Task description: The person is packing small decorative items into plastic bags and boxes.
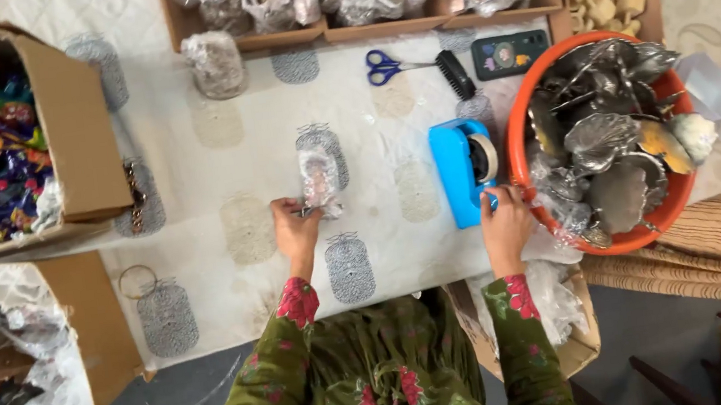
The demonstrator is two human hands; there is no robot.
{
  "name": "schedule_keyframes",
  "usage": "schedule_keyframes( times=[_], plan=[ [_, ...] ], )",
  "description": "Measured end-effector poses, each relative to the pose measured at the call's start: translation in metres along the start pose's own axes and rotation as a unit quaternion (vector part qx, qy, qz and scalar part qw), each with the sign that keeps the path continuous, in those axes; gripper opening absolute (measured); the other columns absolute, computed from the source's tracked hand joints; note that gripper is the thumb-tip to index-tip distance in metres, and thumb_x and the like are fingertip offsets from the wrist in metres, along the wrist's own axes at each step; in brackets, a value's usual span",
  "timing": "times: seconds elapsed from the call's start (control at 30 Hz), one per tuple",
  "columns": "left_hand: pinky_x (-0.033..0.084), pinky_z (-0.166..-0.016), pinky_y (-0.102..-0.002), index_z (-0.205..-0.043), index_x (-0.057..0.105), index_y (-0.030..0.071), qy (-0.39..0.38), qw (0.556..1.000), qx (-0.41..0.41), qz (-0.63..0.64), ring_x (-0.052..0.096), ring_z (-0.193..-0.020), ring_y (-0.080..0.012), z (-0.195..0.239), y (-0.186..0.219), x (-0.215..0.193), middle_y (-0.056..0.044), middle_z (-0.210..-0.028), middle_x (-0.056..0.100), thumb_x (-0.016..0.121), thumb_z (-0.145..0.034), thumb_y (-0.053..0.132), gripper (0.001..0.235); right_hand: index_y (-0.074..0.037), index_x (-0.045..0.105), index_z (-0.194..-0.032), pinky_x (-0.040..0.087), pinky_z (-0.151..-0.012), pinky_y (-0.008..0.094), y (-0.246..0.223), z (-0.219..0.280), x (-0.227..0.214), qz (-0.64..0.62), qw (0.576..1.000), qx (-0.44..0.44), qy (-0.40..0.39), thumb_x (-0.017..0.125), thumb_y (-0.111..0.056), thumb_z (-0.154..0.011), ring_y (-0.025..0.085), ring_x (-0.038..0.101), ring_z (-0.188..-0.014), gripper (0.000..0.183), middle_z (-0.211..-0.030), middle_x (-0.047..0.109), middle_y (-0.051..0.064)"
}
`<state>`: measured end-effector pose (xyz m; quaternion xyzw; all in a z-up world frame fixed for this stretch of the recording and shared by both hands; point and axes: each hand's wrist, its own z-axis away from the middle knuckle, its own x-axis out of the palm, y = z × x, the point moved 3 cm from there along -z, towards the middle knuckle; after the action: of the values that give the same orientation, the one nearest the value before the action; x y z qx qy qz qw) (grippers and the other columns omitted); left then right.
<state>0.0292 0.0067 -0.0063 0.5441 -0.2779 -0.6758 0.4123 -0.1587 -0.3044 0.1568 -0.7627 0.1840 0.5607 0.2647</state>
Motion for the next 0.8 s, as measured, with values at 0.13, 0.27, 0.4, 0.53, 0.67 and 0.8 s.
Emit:
schedule_keyframes(
  times=[0.13, 0.27, 0.4, 0.53, 0.67, 0.8],
  plan=[
    [0.054, -0.072, -0.039, -0.11, 0.052, 0.011, -0.022, 0.999, -0.037, 0.016, 0.07, -0.082, -0.0217, -0.001, -0.001, -0.001, -0.004, -0.099, 0.072, 0.092, -0.064, 0.02, 0.062, -0.01, 0.076, -0.105, 0.053, -0.071, 0.047, 0.011, 0.008, -0.004, 0.048, 0.997, 0.068, 0.01, 0.075, -0.025, -0.092, 0.036, 0.069, -0.087, 0.02, -0.107, 0.07, 0.01],
    [0.054, -0.072, -0.038, -0.111, 0.051, 0.011, -0.035, 0.998, -0.044, 0.011, 0.071, -0.081, -0.0195, 0.001, 0.0, -0.005, -0.003, -0.103, 0.072, 0.091, -0.067, 0.02, 0.061, -0.009, 0.076, -0.1, 0.053, -0.072, 0.049, 0.022, 0.01, 0.007, 0.043, 0.994, 0.092, -0.03, 0.074, -0.026, -0.094, 0.036, 0.069, -0.082, 0.019, -0.108, 0.069, 0.01],
    [0.055, -0.073, -0.037, -0.112, 0.051, 0.011, -0.029, 0.999, -0.03, 0.014, 0.071, -0.082, -0.0194, 0.0, -0.007, 0.002, -0.003, -0.104, 0.072, 0.091, -0.067, 0.021, 0.061, -0.009, 0.076, -0.096, 0.053, -0.073, 0.048, 0.032, 0.012, 0.009, 0.008, 0.996, 0.09, -0.004, 0.075, -0.027, -0.093, 0.036, 0.069, -0.088, 0.018, -0.108, 0.069, 0.009],
    [0.054, -0.074, -0.038, -0.112, 0.052, 0.012, -0.024, 0.999, -0.031, 0.008, 0.07, -0.084, -0.021, -0.006, -0.016, 0.001, -0.004, -0.101, 0.072, 0.092, -0.064, 0.023, 0.063, -0.01, 0.078, -0.094, 0.052, -0.072, 0.047, 0.037, 0.012, 0.012, -0.03, 0.994, 0.107, 0.022, 0.078, -0.027, -0.091, 0.035, 0.069, -0.085, 0.017, -0.098, 0.069, 0.011],
    [0.055, -0.074, -0.038, -0.11, 0.053, 0.012, -0.024, 0.999, -0.035, 0.018, 0.07, -0.086, -0.0202, -0.004, -0.011, 0.002, -0.003, -0.101, 0.072, 0.091, -0.063, 0.024, 0.062, -0.009, 0.079, -0.1, 0.051, -0.07, 0.04, 0.044, 0.003, 0.002, -0.151, 0.983, 0.105, 0.029, 0.077, -0.027, -0.095, 0.027, 0.069, -0.074, 0.019, -0.089, 0.073, 0.012],
    [0.055, -0.074, -0.038, -0.111, 0.053, 0.012, -0.03, 0.998, -0.046, 0.01, 0.07, -0.085, -0.0205, -0.003, -0.002, -0.003, -0.003, -0.102, 0.072, 0.091, -0.063, 0.024, 0.062, -0.006, 0.078, -0.112, 0.049, -0.065, 0.032, 0.071, 0.006, 0.019, -0.273, 0.956, 0.103, -0.012, 0.079, -0.02, -0.094, 0.018, 0.065, -0.069, 0.023, -0.08, 0.072, 0.01]
  ],
)
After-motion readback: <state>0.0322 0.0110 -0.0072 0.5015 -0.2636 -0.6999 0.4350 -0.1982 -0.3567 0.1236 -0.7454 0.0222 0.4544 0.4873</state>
